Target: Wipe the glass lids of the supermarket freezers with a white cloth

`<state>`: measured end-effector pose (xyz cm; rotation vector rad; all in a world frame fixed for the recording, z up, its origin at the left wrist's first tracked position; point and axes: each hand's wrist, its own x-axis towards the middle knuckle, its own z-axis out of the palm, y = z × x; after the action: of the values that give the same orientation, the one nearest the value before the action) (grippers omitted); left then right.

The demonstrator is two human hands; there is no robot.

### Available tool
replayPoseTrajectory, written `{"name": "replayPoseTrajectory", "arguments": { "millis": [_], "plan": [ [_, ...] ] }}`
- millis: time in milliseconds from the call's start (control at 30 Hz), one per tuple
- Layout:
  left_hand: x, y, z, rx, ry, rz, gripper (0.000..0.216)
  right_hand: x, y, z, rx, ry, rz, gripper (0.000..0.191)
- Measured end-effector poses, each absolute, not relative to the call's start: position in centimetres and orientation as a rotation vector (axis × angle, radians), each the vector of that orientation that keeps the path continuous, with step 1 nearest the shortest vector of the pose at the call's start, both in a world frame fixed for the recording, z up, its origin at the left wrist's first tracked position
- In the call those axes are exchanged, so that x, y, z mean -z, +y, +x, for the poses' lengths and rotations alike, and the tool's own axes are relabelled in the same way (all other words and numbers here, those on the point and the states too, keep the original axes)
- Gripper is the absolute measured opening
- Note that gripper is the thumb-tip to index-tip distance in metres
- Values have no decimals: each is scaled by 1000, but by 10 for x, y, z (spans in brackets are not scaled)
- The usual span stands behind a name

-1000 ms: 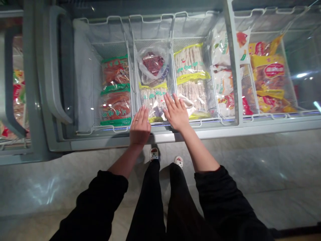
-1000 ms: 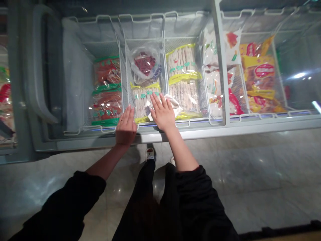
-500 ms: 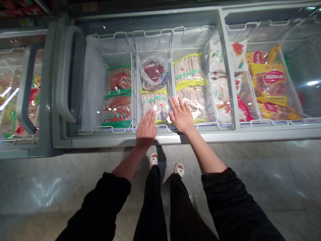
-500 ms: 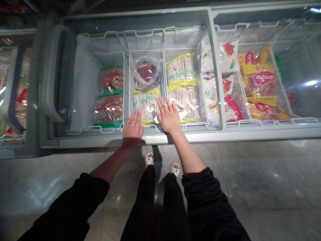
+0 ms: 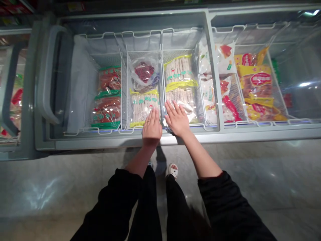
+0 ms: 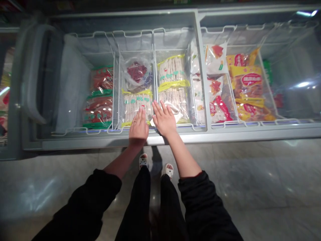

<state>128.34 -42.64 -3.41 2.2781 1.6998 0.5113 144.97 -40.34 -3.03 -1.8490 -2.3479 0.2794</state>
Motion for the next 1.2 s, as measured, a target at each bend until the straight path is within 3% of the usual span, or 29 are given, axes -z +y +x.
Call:
{"name": "replayPoseTrajectory", "arguments": {
  "millis": [233,500,767,1000,1200],
  "plan": [
    [35,-427,1280,-542,1684,2262,69,24,-421,1463,-356,-2547,-1578,64],
    [31,-429,1283,-535,1619,2377,66,36,-408,1487,-274,-2279,-1845,68],
    [30,-429,1280,-518,1704,2278,60,29,-429,1476,-364,-2501,-1600,65],
    [29,-430,1283,-516,1742,2228,65,38,-427,1519,-292,-2233,-1903,70],
    [25,-426,1286,-468,1715,2240,65,40,-396,1491,-272,-2259,-1819,72]
  ]
}}
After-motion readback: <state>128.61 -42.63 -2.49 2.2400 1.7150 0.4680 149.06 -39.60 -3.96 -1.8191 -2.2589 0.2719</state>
